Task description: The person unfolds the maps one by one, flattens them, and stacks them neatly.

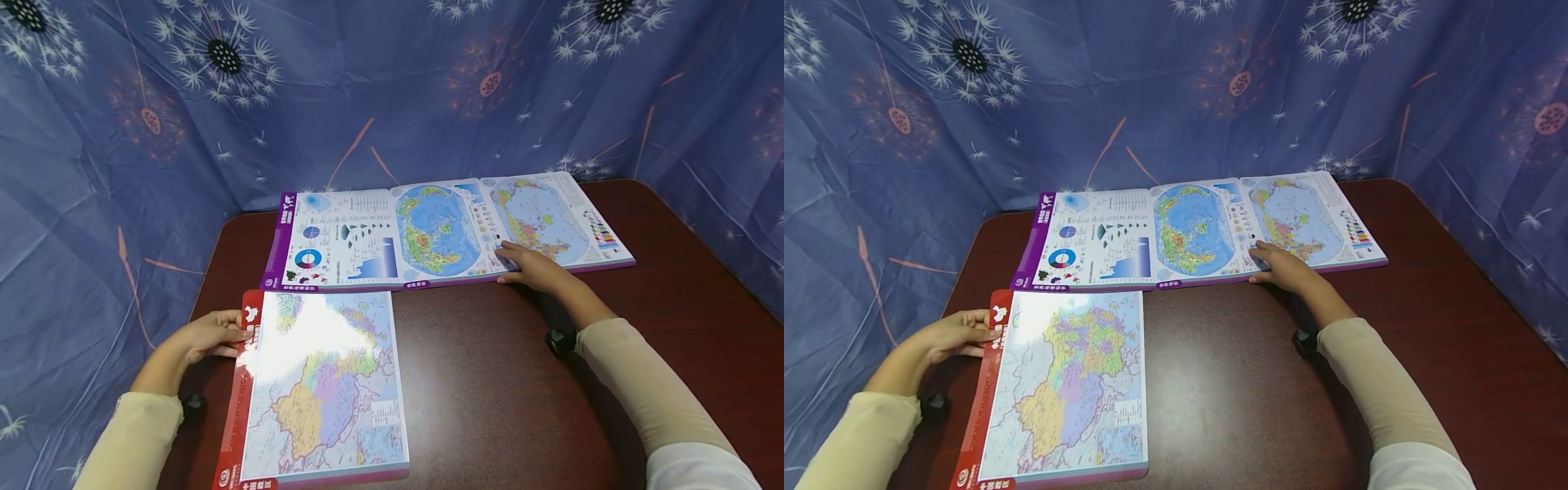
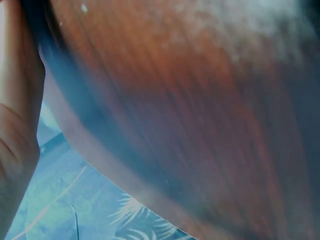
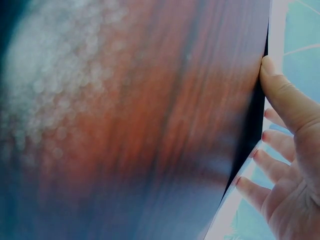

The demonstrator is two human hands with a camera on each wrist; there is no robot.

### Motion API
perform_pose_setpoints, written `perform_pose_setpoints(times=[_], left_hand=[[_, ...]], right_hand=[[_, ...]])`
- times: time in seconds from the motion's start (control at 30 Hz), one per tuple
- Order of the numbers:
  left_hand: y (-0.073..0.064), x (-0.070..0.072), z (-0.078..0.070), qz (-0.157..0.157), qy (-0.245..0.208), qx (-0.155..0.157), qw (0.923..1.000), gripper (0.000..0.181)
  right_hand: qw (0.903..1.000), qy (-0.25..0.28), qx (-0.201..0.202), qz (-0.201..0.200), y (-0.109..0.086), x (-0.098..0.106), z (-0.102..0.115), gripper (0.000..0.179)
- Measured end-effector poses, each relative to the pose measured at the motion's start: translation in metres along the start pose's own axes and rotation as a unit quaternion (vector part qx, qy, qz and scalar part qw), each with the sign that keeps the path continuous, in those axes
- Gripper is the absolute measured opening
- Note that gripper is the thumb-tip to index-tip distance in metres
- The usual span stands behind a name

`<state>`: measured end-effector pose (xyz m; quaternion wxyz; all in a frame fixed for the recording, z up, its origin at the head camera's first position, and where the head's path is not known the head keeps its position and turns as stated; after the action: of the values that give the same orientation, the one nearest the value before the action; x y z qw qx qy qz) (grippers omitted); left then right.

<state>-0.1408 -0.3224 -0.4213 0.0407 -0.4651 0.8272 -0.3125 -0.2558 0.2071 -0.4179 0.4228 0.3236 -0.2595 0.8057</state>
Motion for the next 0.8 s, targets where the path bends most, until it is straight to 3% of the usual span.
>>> perform_pose_setpoints(times=[0.5, 0.63, 0.8], left_hand=[[-0.012, 0.004, -0.003, 0.044, -0.019, -0.097, 0.9941, 0.02], [-0.015, 0.009, -0.007, 0.03, -0.016, -0.123, 0.9919, 0.02], [-0.012, 0.013, -0.014, -0.026, -0.007, -0.139, 0.99, 0.021]], right_hand=[[0.9999, 0.004, -0.011, 0.008, -0.001, -0.001, 0.0, 0.066], [0.9999, 0.006, -0.013, 0.007, -0.001, -0.001, -0.001, 0.066], [0.9998, 0.012, -0.013, 0.007, -0.001, -0.002, -0.003, 0.067]])
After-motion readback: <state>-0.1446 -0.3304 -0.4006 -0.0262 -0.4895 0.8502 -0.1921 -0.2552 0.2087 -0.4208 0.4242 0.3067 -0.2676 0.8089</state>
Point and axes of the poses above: each hand's wrist, its own y-axis towards the middle knuckle, its own x-axis out of the back of the hand, z = x × y, the point moved 7 cm from there along y, towards the middle knuckle, and after that the axes turned 14 degrees about y, right-handed, at the moved point
